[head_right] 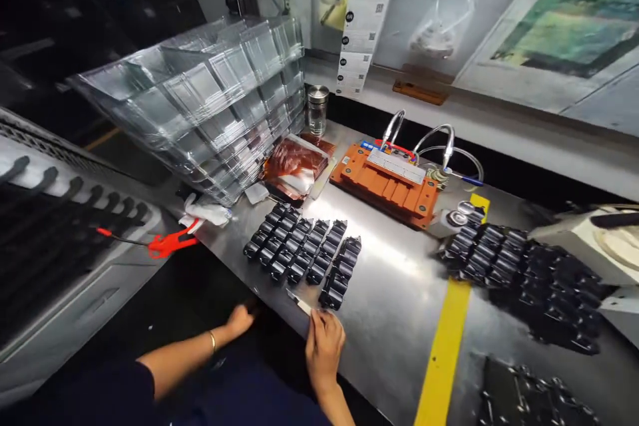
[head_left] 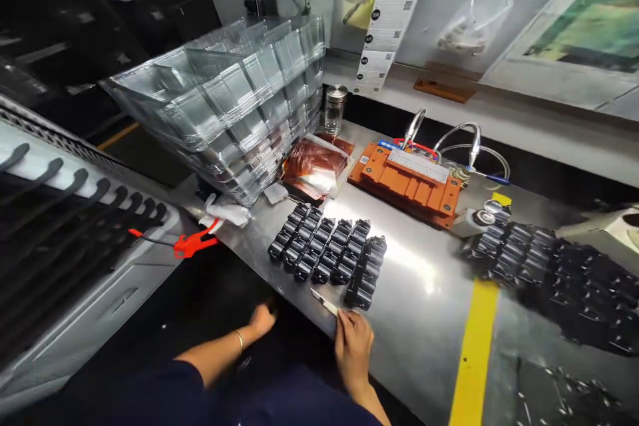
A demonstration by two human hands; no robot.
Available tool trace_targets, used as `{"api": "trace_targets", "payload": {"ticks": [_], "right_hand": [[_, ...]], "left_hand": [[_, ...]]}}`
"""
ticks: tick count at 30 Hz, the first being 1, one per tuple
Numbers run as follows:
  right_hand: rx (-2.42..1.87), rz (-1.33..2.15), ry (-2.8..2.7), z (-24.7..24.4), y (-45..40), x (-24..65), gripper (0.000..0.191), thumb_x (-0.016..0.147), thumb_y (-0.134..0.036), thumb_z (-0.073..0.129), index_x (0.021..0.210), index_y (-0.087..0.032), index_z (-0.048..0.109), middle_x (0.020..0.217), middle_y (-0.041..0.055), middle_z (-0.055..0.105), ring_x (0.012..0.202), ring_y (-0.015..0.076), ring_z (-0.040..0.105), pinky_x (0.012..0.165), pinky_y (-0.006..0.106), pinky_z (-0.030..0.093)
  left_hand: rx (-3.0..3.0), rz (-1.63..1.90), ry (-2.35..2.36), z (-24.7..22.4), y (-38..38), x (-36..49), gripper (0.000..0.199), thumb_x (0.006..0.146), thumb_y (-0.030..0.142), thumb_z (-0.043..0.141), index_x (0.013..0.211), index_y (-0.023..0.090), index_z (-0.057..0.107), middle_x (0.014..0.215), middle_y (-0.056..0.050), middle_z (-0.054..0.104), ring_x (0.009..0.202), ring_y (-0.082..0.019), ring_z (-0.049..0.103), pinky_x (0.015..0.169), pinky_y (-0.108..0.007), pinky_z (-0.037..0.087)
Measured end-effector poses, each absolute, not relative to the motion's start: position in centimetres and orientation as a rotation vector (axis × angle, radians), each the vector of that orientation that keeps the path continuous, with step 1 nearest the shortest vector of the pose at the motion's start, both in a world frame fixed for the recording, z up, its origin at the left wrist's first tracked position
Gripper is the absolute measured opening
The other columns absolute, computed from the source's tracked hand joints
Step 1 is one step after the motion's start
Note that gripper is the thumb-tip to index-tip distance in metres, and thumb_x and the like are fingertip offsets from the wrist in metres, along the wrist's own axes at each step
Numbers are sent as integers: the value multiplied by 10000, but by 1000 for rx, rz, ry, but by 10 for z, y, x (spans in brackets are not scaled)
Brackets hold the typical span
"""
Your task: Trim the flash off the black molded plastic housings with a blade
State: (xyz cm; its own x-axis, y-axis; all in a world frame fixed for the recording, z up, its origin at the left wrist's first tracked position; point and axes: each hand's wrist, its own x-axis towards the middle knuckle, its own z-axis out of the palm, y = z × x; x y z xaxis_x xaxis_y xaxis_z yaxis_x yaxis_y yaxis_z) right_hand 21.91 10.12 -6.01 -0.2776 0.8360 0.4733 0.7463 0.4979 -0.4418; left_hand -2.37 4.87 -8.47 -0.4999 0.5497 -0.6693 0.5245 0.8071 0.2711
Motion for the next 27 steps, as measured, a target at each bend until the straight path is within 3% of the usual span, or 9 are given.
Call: {"api": "trace_targets", "payload": {"ticks": [4,8,10,15,18,21,27], "right_hand": [[-1412,338,-2121,-38,108,225,295,983,-343,417,1041,-210,674,968,107,668,958,243,586,822,430,485],[-1587,725,-2028,-10,122,233,418,947,-475,397,1037,-188,687,984,144,679,960,272,597,842,487,500],[-1643,821,-1968,4,127,236,460,923,-515,391,1010,-181,694,966,142,694,914,261,620,826,462,516],[-1836,879,-1746,43,121,226,487,873,-541,411,920,-164,716,874,128,718,768,230,646,736,388,526],[-1894,918,-1588,69,112,199,530,852,-592,409,836,-154,707,835,130,719,765,234,643,724,376,518],[-1874,1010,-1449,94,106,159,558,843,-634,417,760,-151,684,720,89,692,680,199,615,668,330,502],[-1794,1048,-1151,140,105,111,468,828,-603,516,743,-169,666,676,28,661,632,134,573,619,255,474]], "left_hand": [[801,294,2380,-8,68,-65,256,950,217,514,1186,143,578,1165,-98,619,1067,-213,611,954,-426,496],[831,464,2523,38,128,-142,345,944,192,476,1283,160,530,1277,-159,550,1200,-267,542,1033,-455,424],[841,502,2506,49,158,-175,337,926,271,565,1243,158,560,1264,-118,578,1152,-268,568,987,-507,454],[866,719,2358,71,185,-216,256,922,333,587,1082,137,629,1145,-83,638,1037,-218,614,924,-452,491],[852,913,2201,86,176,-213,275,914,406,538,968,149,619,928,-75,672,888,-210,639,808,-387,523],[863,1018,1901,99,169,-185,432,903,542,396,873,151,576,700,-47,638,649,-191,629,607,-328,516],[1149,878,1237,119,170,-85,490,875,579,401,848,143,624,834,-125,704,715,-208,658,609,-335,535]]}}
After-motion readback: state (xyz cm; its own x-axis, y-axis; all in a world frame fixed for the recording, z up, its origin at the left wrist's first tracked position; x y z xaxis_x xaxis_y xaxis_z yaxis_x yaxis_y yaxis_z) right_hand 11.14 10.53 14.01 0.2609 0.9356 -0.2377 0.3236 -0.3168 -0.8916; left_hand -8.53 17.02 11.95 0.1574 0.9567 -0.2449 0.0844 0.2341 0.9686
